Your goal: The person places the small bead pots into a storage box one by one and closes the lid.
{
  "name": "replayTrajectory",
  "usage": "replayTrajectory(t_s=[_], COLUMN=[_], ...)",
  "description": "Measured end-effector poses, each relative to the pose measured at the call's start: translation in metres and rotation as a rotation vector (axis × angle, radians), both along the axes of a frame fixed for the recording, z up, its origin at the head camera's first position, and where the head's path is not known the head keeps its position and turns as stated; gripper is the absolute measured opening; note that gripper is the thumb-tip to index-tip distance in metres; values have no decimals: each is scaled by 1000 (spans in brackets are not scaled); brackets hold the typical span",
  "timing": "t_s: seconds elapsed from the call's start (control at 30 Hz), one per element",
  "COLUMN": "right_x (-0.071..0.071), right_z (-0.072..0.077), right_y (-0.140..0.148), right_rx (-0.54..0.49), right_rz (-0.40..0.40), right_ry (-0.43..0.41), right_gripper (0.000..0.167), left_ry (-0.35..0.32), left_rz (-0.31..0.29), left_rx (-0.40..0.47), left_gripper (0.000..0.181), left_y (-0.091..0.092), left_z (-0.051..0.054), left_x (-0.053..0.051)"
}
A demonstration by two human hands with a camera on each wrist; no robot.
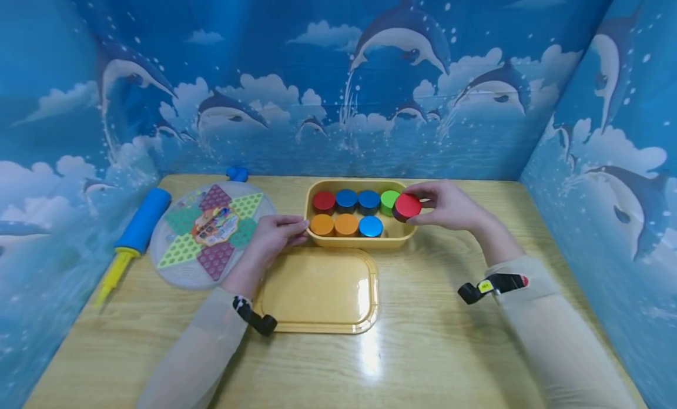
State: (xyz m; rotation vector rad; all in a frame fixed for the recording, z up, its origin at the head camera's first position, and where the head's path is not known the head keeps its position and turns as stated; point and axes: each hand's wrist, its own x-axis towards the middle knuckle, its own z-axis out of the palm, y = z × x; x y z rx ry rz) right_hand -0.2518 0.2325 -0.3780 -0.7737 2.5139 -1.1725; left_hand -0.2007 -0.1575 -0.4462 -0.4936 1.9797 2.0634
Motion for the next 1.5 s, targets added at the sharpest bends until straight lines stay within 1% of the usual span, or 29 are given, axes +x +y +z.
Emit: replayTrajectory(t_s=[0.13,0.33,0.57,0.8,1.0,1.13,1.27,1.5], right_x=[-5,-8,-12,-13,-15,-16,-16,-20], right_z=[-3,-2,-1,-3,-4,-4,-3,-8], right_y=[-6,-13,-20,-28,-33,-36,-38,-42], right_rx=[47,91,142,215,283,313,340,338], right_rz=[35,91,116,163,176,178,179,229], right_ry=[-36,-48,-38,-46,-40,-57,-74,-80], right_gripper=[62,61,60,57,53,54,55,56], left_ry=[5,4,2,0,0,-2,-5,0], left_rz=[-3,-9,-7,-7,-8,-5,-1,0], left_rx=[13,16,12,7,-3,-7,-10,-5], left_gripper=[35,36,36,36,37,36,36,35], left_y=[1,2,2,2,2,2,2,2], left_z=[1,3,4,4,4,5,5,4], left_x=[0,1,1,1,2,2,1,2])
